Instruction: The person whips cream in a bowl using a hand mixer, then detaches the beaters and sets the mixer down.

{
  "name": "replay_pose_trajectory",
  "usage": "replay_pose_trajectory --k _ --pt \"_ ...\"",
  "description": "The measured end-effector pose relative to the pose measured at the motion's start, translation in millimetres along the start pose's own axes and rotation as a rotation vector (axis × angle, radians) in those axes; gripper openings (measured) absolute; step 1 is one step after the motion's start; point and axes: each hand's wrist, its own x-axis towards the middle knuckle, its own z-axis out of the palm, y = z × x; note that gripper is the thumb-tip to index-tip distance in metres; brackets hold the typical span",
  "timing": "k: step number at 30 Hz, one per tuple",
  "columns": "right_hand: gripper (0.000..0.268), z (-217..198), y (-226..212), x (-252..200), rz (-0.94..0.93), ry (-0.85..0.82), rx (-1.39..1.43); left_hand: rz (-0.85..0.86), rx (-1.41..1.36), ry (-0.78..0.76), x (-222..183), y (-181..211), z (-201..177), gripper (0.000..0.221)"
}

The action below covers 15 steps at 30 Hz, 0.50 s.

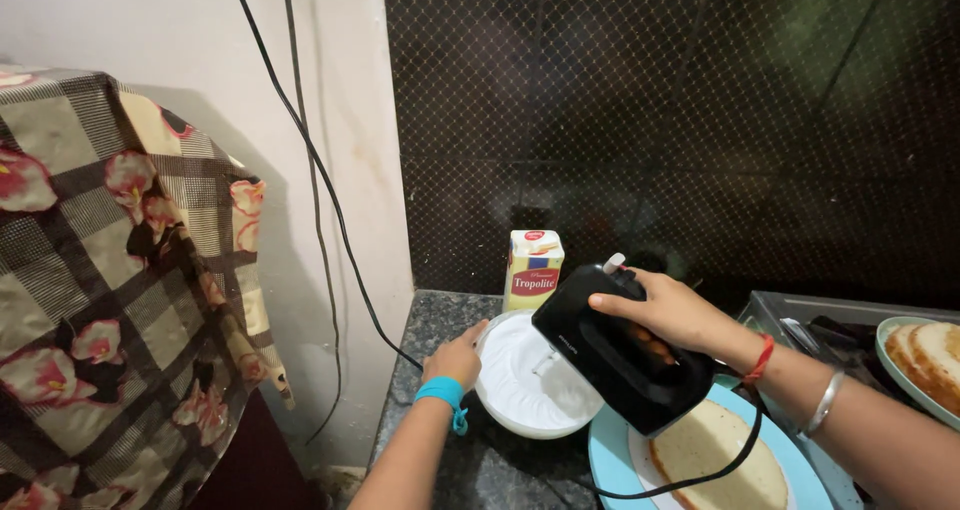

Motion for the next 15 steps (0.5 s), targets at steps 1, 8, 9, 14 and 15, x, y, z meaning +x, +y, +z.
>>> replay_pose_trajectory --k 1,8,9,14,15 --pt "0.055 1.1 0.9 0.8 0.000 0.005 0.004 0.000 0.001 0.001 1.0 0.0 0.7 0.064" --pt "0.053 8.4 -0.4 0.6 -0.010 0.013 0.025 -0.007 0.008 -0.007 -0.9 1.3 0.2 0.065" --pt "0.052 9.4 -0.8 0.9 -0.014 0.010 0.026 -0.007 0.009 -0.006 -0.6 1.4 -0.1 0.066" --pt "0.049 13.4 3.8 5.0 -0.062 -0.004 0.075 0.007 0.024 0.015 -0.2 0.1 1.5 0.065" --pt "0.049 14.2 5.4 4.9 -0.058 -0.013 0.070 0.013 0.023 0.022 0.2 -0.5 1.6 0.064"
